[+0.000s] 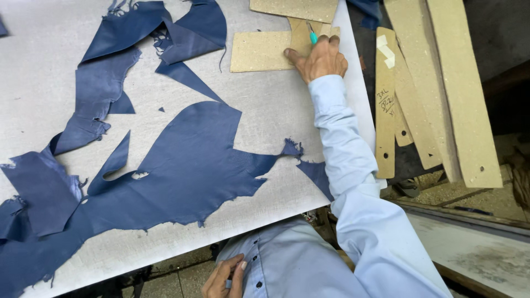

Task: The person uses a cardboard template and a utility knife to cut shapes from a large piece of blue leather on a worktable. They repeatedly position the template, trace the outline, cut along the edges, and remove the cut pieces, continuing the process with different template sizes.

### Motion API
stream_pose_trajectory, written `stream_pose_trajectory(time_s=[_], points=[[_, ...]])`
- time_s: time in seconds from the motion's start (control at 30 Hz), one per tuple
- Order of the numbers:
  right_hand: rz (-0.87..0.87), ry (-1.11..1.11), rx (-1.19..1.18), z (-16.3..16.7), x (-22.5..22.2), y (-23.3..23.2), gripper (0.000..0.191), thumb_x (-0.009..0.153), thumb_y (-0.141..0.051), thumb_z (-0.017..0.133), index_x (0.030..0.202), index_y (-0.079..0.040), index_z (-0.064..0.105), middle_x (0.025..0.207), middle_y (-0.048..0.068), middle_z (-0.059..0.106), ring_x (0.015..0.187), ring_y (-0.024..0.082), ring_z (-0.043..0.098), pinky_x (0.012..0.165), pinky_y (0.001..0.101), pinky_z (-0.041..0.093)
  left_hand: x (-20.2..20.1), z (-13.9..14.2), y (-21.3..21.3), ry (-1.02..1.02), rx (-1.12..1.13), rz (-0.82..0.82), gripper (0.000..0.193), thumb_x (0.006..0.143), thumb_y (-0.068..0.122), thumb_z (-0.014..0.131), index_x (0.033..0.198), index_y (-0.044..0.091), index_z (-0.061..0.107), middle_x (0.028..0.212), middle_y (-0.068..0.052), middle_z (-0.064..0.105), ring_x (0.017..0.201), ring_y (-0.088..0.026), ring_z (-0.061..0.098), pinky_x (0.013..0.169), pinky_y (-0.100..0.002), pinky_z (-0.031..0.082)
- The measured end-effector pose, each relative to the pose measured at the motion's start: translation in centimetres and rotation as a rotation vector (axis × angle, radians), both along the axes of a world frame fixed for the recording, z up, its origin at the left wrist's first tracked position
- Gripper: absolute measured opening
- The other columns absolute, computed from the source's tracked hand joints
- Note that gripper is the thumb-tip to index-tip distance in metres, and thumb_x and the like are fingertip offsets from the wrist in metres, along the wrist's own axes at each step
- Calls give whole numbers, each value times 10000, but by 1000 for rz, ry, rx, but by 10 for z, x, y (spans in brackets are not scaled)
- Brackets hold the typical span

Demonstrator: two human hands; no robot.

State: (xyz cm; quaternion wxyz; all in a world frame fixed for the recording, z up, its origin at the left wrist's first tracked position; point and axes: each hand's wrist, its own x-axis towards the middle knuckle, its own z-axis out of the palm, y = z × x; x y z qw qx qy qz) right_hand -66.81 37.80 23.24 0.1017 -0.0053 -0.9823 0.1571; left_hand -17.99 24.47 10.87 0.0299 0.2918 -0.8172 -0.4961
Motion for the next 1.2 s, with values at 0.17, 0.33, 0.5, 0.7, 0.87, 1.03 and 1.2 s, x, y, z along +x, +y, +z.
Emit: stream_pose_trajectory(time_s=[0.17, 0.33, 0.5, 0.7, 0.87, 1.03, 1.2], points=[[-81, -147, -18, 2, -6, -15, 803, 795, -548, 867, 1233, 61, 581, 1366, 317, 490, 968, 421, 696, 824, 494, 598, 6, 2, -3, 6, -68, -1, 150, 818, 72, 761, 957, 24, 792, 831, -143, 804, 726, -189, 807, 607, -319, 645], [-204, -141, -13, 12, -7, 26, 775, 742, -452, 915, 1235, 47, 585, 1400, 351, 424, 939, 457, 677, 791, 497, 597, 13, 10, -12, 3, -226, 32, 153, 818, 67, 773, 966, 35, 794, 786, -139, 781, 730, -200, 778, 661, -343, 619], [-201, -192, -55, 14, -8, 52, 674, 778, -458, 930, 1193, 20, 698, 1246, 271, 684, 1060, 364, 698, 977, 466, 553, 10, 27, -28, 245, -372, -25, 187, 812, 67, 780, 994, 25, 762, 793, -121, 759, 699, -178, 731, 655, -346, 555], [-121, -11, -196, 15, -17, 70, 764, 669, -425, 1048, 1082, 60, 626, 1039, 241, 694, 914, 314, 681, 817, 443, 572, -23, 64, -42, 380, -396, -122, 226, 834, 64, 786, 1048, 3, 748, 798, -83, 743, 705, -190, 688, 653, -346, 504], [8, -305, -760, 8, -5, 107, 206, 986, -164, 817, 887, -96, 649, 712, 0, 644, 474, 87, 496, 402, 305, 318, -42, 78, -49, 483, -430, -212, 242, 870, 92, 801, 1084, 10, 724, 957, -103, 742, 840, -230, 706, 750, -366, 538], [89, -641, -552, 2, 66, 156, 389, 1096, -400, 614, 900, -65, 587, 507, 15, 372, 349, 137, 251, 350, 326, 224, -64, 59, -99, 434, -612, -167, 466, 908, 212, 773, 1290, -18, 638, 1344, -207, 625, 1203, -373, 632, 1044, -474, 499], [97, -702, -480, -21, 83, 112, 330, 1071, -346, 614, 986, -28, 587, 559, 68, 451, 368, 145, 289, 355, 330, 248, -105, 33, -159, 130, -767, -178, 907, 858, 533, 724, 1477, -53, 414, 1560, -250, 380, 1445, -445, 354, 1195, -557, 266]])
